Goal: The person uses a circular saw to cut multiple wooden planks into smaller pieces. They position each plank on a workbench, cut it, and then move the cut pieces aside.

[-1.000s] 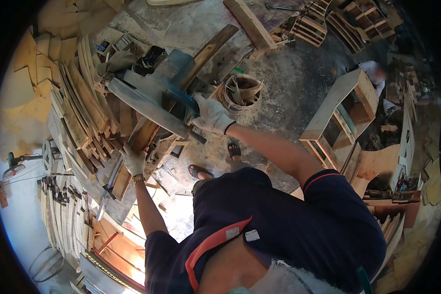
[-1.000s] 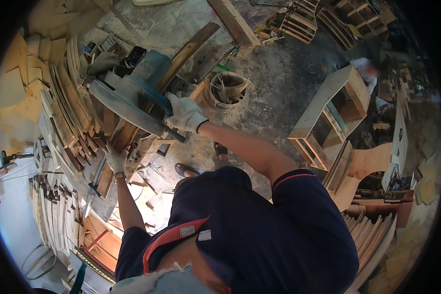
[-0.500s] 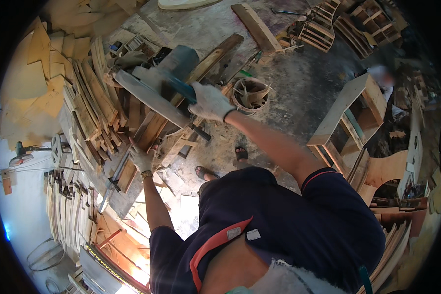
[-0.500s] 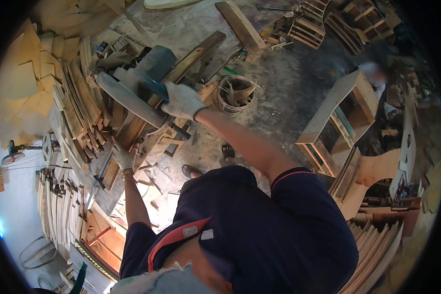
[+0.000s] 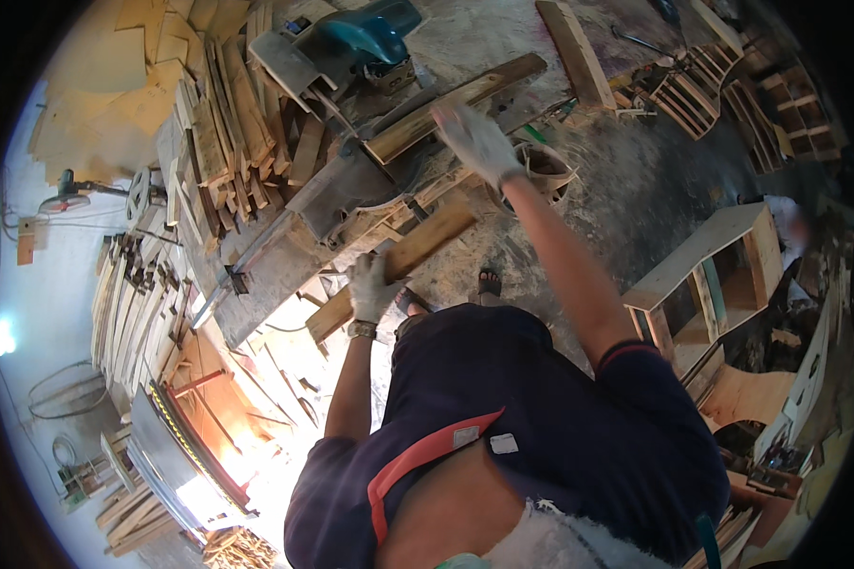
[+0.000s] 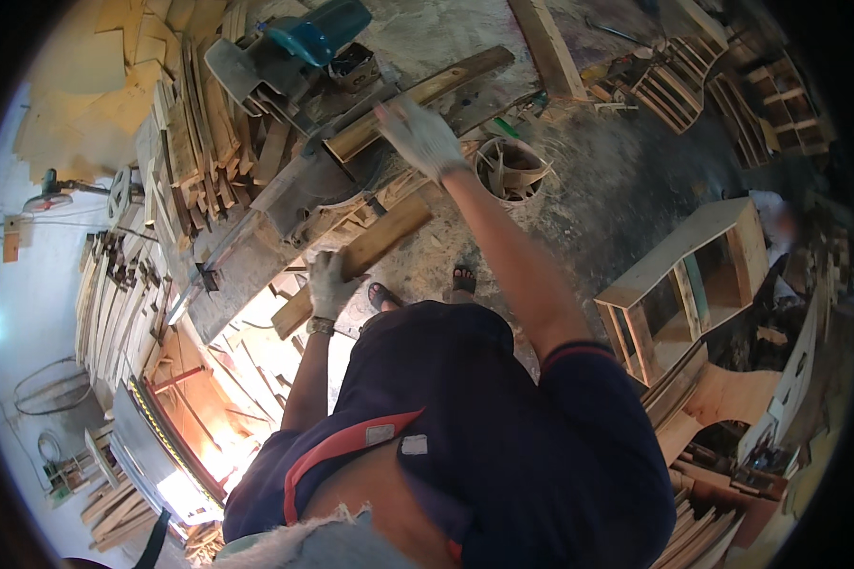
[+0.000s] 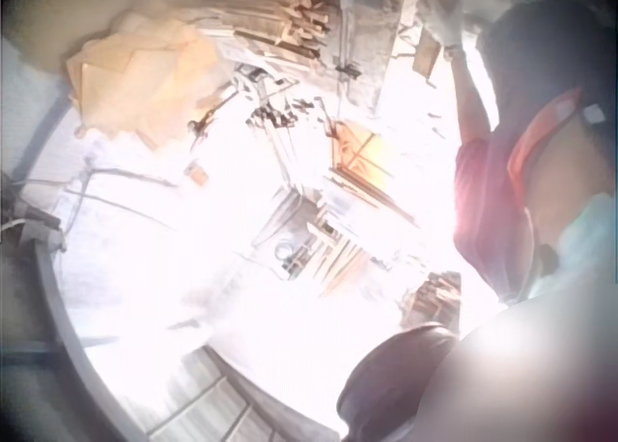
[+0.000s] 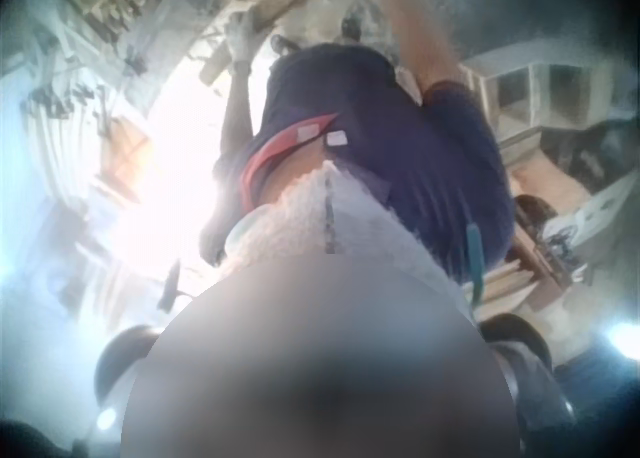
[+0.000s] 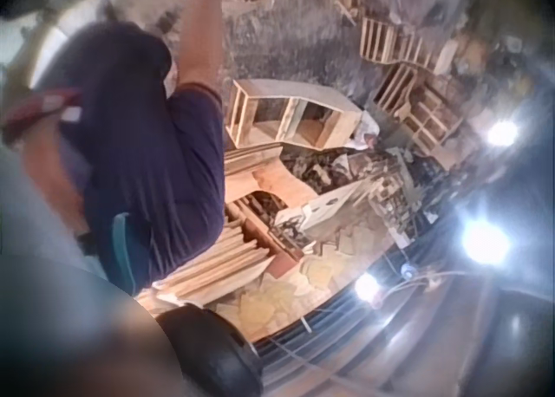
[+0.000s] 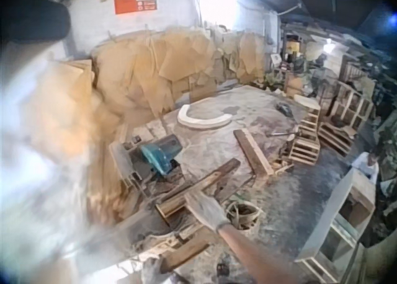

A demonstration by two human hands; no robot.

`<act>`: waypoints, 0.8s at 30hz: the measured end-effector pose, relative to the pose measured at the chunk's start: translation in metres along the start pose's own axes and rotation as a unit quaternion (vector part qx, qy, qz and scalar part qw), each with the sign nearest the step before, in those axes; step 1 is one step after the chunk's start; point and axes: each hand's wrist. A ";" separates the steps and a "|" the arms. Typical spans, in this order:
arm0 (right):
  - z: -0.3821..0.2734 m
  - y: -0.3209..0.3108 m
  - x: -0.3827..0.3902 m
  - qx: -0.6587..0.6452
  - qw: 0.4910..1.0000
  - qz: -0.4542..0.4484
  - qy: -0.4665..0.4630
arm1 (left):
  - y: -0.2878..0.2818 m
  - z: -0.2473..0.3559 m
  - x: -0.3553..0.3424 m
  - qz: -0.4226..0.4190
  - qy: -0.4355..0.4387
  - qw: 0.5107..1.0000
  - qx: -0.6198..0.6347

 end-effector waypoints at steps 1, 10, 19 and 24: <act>0.033 0.003 0.021 0.075 0.988 -0.068 0.119 | -0.003 0.016 -0.003 -0.006 0.021 0.999 0.028; 0.232 -0.050 0.310 -0.343 0.787 0.233 0.457 | 0.004 0.093 -0.069 -0.119 0.153 0.979 0.063; 0.284 -0.035 0.544 -0.488 0.451 0.546 0.511 | 0.004 0.016 -0.246 0.110 -0.021 0.990 -0.088; 0.283 -0.022 0.432 -0.557 0.468 0.570 0.382 | -0.014 0.037 -0.215 -0.004 0.003 0.989 -0.148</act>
Point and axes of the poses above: each hand's wrist, its own x-axis away from the middle knuckle, its own y-axis out of the palm, z = x × y, and after that the axes turned 9 degrees about -x, right-handed
